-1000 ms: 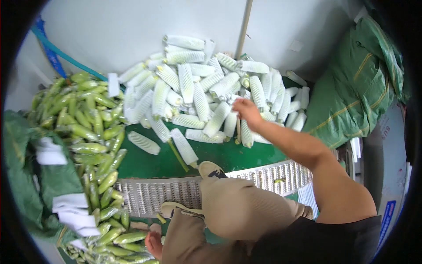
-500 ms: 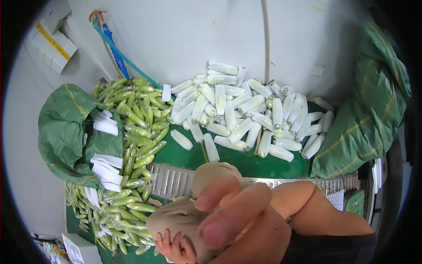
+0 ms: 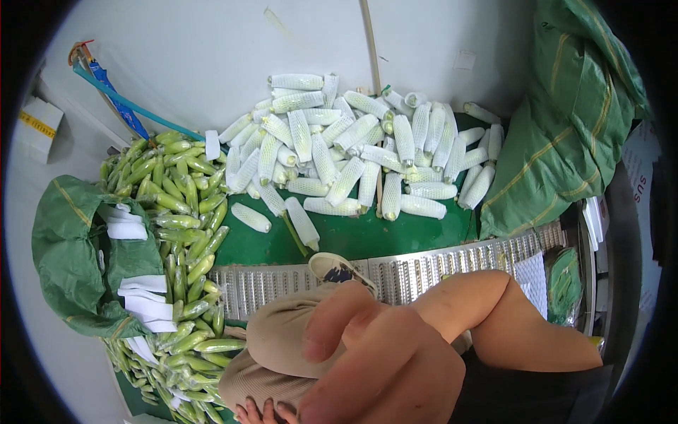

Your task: The person places individual ears of corn into white foam protective sleeves and moves them to a pile.

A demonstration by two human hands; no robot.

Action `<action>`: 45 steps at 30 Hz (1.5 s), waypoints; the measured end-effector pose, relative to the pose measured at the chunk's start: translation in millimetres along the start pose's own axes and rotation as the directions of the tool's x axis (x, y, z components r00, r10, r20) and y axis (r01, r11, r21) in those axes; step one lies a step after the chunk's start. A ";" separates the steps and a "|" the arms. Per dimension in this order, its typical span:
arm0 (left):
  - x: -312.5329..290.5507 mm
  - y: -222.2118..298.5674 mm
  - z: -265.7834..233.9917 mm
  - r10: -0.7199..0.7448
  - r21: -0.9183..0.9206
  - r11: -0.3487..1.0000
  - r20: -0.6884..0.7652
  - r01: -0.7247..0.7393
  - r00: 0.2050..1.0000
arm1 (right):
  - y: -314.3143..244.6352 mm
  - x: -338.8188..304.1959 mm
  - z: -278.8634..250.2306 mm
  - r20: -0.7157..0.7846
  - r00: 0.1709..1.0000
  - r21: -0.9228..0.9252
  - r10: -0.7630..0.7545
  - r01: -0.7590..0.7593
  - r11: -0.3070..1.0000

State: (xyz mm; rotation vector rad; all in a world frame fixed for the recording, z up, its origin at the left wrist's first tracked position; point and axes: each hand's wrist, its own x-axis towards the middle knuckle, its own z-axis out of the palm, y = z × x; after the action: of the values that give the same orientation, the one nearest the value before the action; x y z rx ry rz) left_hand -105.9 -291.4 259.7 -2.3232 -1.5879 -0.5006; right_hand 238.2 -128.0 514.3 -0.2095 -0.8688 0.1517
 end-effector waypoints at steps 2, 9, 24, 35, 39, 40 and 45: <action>24.4 10.9 -31.2 -0.027 0.005 1.000 -0.040 0.027 0.999 | 25.7 7.8 -2.6 0.097 0.963 0.107 -0.250 0.239 0.965; 50.6 49.5 -45.8 -0.026 -0.067 0.998 -0.118 0.018 0.993 | 33.4 -8.8 -43.9 0.396 0.917 0.065 -0.047 0.023 0.998; 6.9 9.1 -45.6 -0.144 0.049 0.989 0.207 0.137 0.968 | 175.7 -242.4 -403.1 -0.504 0.058 -0.559 0.862 -0.783 -0.274; 86.7 78.9 -59.7 -0.399 -0.137 0.913 -0.102 0.384 0.911 | 139.7 -328.6 -407.8 -0.385 -0.079 -0.904 0.920 -0.171 -0.393; 93.7 83.2 -60.9 -0.351 -0.039 0.936 -0.092 0.349 0.932 | 134.1 -324.5 -420.9 -0.472 0.213 -0.880 0.855 -0.166 -0.445; 94.1 82.8 -59.3 -0.331 -0.049 0.944 -0.097 0.327 0.939 | 132.2 -323.2 -430.6 -0.480 0.256 -0.875 0.839 -0.206 -0.438; 88.2 69.5 -58.5 -0.370 -0.089 0.928 -0.110 0.361 0.923 | 123.4 -330.5 -457.4 -0.511 0.189 -0.834 0.838 -0.344 -0.431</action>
State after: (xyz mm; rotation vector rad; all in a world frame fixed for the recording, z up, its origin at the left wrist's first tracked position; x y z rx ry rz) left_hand -18.7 -266.8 348.2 -1.9936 -1.9777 -0.7770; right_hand 373.8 -135.1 -47.1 -2.2364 -1.0231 0.9493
